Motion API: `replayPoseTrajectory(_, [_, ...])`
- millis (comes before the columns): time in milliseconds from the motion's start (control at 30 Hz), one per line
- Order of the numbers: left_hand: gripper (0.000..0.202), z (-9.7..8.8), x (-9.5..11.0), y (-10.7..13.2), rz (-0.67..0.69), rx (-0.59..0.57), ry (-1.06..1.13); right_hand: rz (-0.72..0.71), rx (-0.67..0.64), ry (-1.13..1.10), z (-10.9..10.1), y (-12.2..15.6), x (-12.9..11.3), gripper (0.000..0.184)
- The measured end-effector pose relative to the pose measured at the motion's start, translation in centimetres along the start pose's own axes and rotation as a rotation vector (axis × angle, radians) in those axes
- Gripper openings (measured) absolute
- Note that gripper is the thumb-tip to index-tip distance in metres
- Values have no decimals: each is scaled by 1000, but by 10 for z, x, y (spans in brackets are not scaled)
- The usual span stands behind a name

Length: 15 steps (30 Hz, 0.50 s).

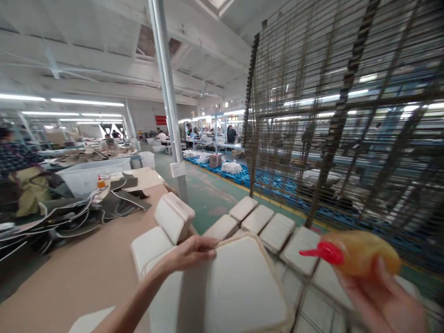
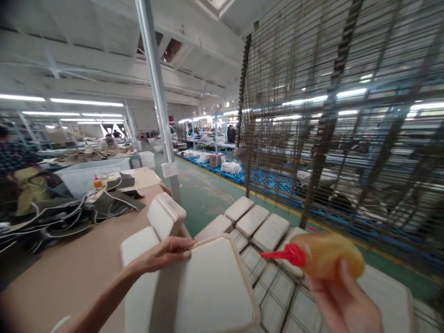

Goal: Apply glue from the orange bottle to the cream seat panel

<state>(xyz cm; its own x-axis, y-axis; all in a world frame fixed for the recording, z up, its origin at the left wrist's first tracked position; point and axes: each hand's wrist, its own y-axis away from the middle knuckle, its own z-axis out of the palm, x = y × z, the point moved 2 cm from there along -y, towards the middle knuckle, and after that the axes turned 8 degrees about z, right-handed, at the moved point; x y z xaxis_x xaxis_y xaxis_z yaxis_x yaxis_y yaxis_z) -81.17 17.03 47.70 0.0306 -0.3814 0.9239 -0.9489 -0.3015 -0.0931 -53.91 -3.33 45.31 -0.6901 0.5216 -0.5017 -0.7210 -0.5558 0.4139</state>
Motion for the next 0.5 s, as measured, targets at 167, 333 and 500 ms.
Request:
replayPoseTrajectory(167, [41,46,35,-19,20,-321,63,-152,-268,127,9,11,-55,44])
replayPoseTrajectory(333, [38,81,62,-31,50,-303,-117,-170,-253,125,-24,21,-75,54])
replayPoseTrajectory(500, [33,107,52,-29,-37,185,-424,3,19,-59,-75,31,-57,24])
